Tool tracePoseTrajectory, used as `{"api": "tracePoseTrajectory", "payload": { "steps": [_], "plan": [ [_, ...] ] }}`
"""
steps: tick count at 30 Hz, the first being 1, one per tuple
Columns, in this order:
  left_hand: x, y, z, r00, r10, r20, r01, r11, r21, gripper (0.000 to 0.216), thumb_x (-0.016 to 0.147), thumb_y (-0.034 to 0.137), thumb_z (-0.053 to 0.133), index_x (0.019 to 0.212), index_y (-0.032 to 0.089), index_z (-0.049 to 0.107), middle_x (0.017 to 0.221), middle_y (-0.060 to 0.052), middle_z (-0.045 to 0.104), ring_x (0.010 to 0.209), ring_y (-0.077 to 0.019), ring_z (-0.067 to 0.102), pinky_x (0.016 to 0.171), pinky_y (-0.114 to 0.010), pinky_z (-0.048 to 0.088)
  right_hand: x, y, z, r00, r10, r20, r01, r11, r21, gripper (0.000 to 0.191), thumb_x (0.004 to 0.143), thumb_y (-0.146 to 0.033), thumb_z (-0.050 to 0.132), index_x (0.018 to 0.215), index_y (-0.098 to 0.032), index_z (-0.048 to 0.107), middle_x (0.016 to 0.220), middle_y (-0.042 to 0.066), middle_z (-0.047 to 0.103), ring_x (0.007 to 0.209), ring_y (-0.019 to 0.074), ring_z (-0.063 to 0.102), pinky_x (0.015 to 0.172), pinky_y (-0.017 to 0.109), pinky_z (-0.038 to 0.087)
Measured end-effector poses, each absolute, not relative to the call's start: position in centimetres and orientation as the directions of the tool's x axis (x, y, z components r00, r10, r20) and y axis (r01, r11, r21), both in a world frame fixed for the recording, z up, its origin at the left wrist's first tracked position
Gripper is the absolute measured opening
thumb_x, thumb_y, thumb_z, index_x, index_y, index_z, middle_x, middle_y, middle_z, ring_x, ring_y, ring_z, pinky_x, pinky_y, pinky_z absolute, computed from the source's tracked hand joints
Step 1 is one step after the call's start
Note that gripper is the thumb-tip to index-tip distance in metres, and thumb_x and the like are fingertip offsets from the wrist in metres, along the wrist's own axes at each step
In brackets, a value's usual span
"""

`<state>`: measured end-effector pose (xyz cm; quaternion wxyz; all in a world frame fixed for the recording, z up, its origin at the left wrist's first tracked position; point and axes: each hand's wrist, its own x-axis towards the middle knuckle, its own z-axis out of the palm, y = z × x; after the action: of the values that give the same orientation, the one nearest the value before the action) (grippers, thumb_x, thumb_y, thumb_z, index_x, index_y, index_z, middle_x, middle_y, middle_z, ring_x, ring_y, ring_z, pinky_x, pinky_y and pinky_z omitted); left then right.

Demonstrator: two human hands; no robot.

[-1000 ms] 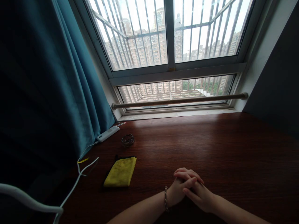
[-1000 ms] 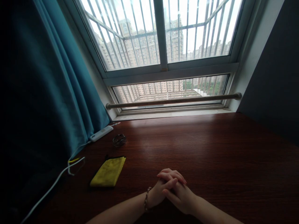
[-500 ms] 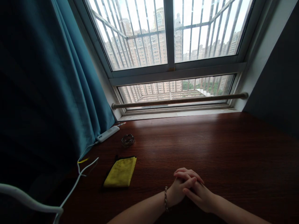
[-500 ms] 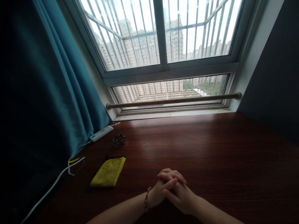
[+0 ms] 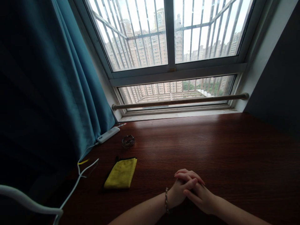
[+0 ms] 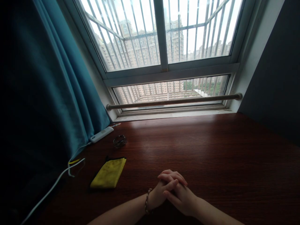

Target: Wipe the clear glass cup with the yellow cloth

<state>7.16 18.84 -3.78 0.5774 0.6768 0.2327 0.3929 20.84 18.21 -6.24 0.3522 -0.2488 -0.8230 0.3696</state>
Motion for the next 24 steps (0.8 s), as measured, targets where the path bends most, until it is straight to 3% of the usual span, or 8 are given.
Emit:
{"api": "tracePoseTrajectory", "payload": {
  "steps": [24],
  "plan": [
    [7.2, 18.77, -3.66, 0.585, 0.763, 0.276, -0.145, -0.237, 0.961, 0.032, 0.089, 0.032, 0.041, 0.091, 0.011, 0.065, 0.092, -0.009, 0.059, 0.093, -0.0221, 0.051, 0.086, -0.036, 0.038, 20.83, 18.25, -6.37, -0.633, 0.673, 0.384, 0.155, 0.595, -0.789, 0.042, 0.092, -0.03, 0.045, 0.132, -0.03, 0.032, 0.126, 0.006, 0.036, 0.119, 0.0202, 0.033, 0.101, 0.037, 0.032]
  ]
}}
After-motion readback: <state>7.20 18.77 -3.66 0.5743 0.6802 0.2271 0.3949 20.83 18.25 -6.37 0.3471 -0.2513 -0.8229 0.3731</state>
